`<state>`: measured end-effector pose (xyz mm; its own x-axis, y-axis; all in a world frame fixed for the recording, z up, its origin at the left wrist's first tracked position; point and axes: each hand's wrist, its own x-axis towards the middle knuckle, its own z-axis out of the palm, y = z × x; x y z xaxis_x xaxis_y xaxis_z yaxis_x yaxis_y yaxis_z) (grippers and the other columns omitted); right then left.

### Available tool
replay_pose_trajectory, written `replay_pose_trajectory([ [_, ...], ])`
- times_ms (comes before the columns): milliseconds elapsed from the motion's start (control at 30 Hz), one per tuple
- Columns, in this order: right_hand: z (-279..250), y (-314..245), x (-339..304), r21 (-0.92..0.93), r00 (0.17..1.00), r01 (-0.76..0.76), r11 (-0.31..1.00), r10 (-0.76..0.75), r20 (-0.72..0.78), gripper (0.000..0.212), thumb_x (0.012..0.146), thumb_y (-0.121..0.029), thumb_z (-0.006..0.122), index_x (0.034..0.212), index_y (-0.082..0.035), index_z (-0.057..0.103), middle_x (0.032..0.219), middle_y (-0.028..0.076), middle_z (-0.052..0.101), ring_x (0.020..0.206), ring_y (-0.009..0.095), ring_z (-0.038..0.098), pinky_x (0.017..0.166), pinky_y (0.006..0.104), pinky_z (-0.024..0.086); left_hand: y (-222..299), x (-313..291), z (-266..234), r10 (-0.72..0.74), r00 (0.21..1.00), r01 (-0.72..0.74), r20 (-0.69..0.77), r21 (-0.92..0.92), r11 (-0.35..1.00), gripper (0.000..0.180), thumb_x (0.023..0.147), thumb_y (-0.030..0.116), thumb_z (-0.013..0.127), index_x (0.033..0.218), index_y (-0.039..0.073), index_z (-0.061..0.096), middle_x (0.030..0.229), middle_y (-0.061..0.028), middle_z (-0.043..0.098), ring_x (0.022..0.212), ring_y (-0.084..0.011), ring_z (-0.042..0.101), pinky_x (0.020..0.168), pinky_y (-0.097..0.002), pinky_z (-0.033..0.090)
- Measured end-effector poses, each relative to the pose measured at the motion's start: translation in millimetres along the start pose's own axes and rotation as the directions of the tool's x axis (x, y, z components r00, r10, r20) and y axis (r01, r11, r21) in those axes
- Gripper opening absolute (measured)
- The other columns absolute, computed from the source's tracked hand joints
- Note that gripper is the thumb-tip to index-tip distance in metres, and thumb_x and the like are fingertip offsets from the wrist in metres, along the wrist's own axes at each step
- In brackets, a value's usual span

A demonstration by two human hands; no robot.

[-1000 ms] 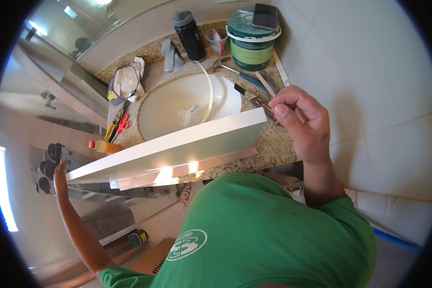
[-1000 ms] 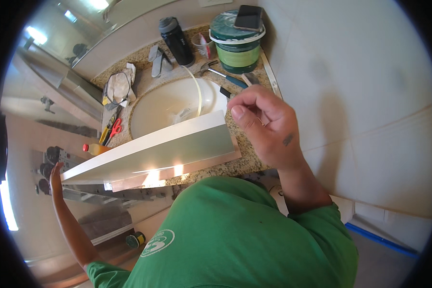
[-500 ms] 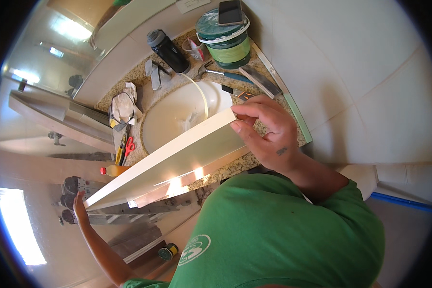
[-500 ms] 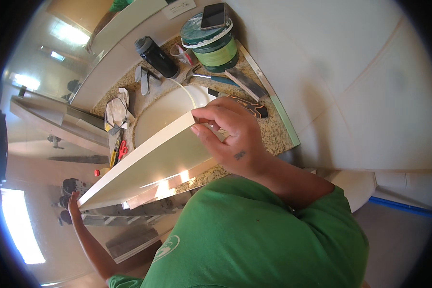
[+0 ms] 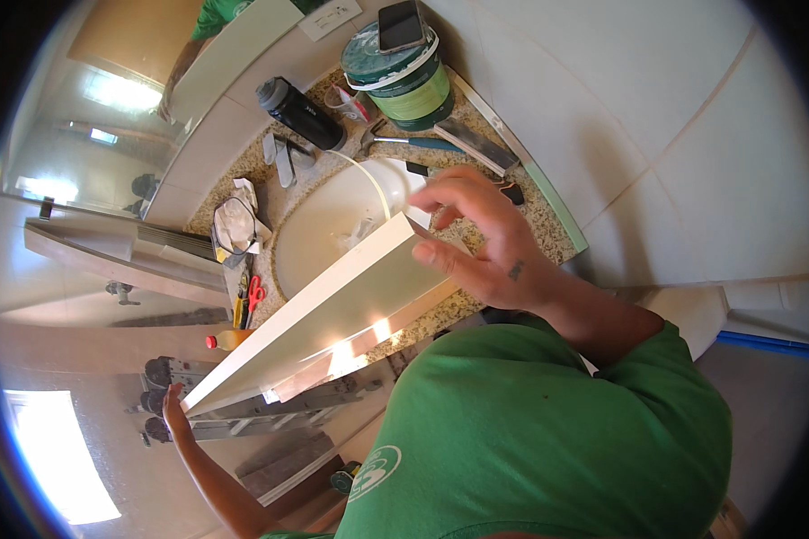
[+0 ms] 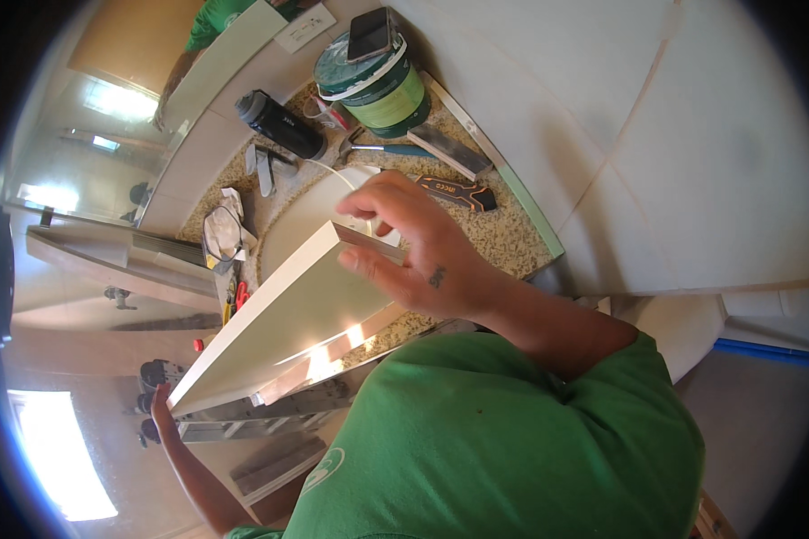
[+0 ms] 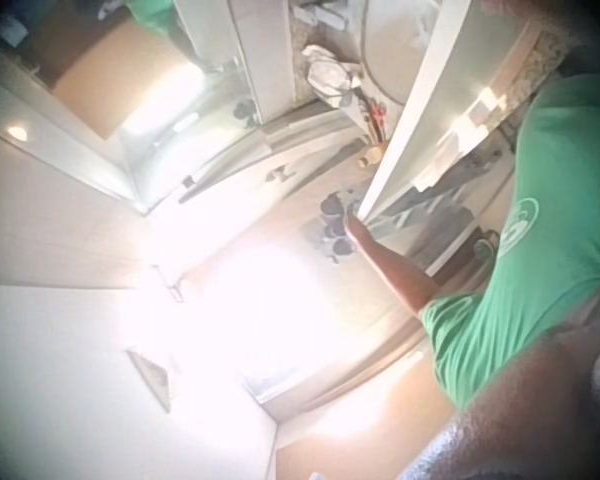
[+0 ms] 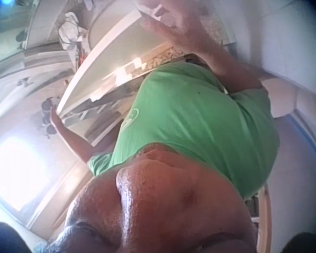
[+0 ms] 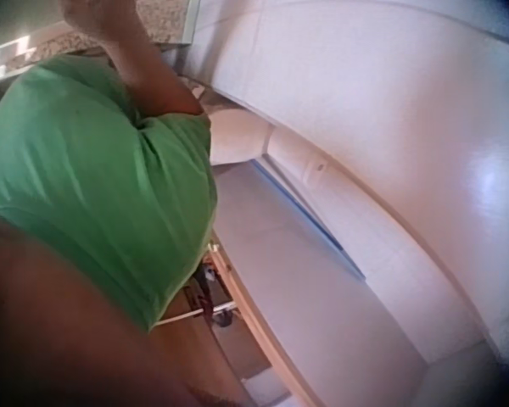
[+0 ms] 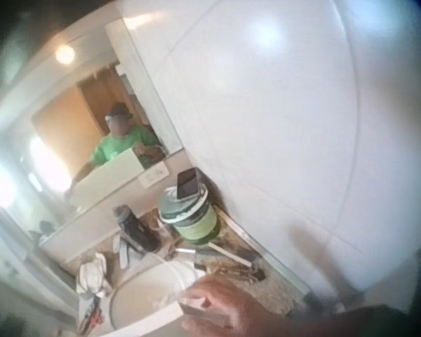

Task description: The person applies a strip of edge banding to a white board, uses a hammer to press it into place, trims the excess with a utility knife, and taps the edge again to secure it. The work is performed over a bathroom countertop with a sink and mirror visible.

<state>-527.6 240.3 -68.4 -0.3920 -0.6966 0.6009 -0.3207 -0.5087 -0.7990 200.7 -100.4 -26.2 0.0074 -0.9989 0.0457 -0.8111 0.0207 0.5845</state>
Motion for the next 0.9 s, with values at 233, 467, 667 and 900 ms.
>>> replay_pose_trajectory([
  [233,9.5,10.3,6.7,0.514,0.871,-0.486,0.707,0.341,0.355,0.038,0.107,-0.028,0.060,0.131,0.001,0.066,0.116,0.006,0.072,0.108,0.013,0.065,0.098,0.0298,0.050,7.6,-3.2,2.7,-0.021,1.000,0.021,0.007,-0.035,0.999,0.051,0.109,0.039,0.049,0.128,-0.002,0.071,0.131,-0.0174,0.070,0.129,-0.0271,0.059,0.115,-0.0423,0.036],
  [467,8.0,28.8,15.0,0.584,0.808,-0.588,0.560,0.384,0.446,0.038,0.108,-0.029,0.057,0.126,0.003,0.070,0.103,0.006,0.073,0.098,0.011,0.064,0.093,0.0294,0.049,4.3,-3.5,1.2,-0.032,0.999,0.032,-0.006,-0.015,0.999,0.050,0.108,0.038,0.050,0.128,-0.003,0.070,0.131,-0.0176,0.070,0.129,-0.0269,0.059,0.115,-0.0415,0.036],
  [667,11.3,47.1,16.2,0.683,0.776,-0.621,0.385,0.429,0.463,0.028,0.107,-0.025,0.060,0.113,0.001,0.070,0.094,0.003,0.069,0.088,0.009,0.062,0.085,0.0283,0.049,10.2,-7.6,3.0,-0.009,1.000,0.008,-0.016,-0.012,1.000,0.050,0.108,0.038,0.053,0.127,-0.005,0.070,0.130,-0.0180,0.071,0.129,-0.0268,0.060,0.116,-0.0413,0.037],
  [900,16.8,36.4,18.1,0.606,0.844,-0.483,0.632,0.521,0.128,0.015,0.103,-0.017,0.066,0.095,-0.005,0.061,0.081,0.000,0.061,0.081,0.008,0.059,0.074,0.0263,0.048,20.0,-10.6,6.2,-0.009,1.000,0.008,-0.012,-0.033,0.999,0.051,0.108,0.039,0.053,0.127,-0.005,0.070,0.131,-0.0184,0.070,0.130,-0.0271,0.059,0.117,-0.0414,0.036],
])
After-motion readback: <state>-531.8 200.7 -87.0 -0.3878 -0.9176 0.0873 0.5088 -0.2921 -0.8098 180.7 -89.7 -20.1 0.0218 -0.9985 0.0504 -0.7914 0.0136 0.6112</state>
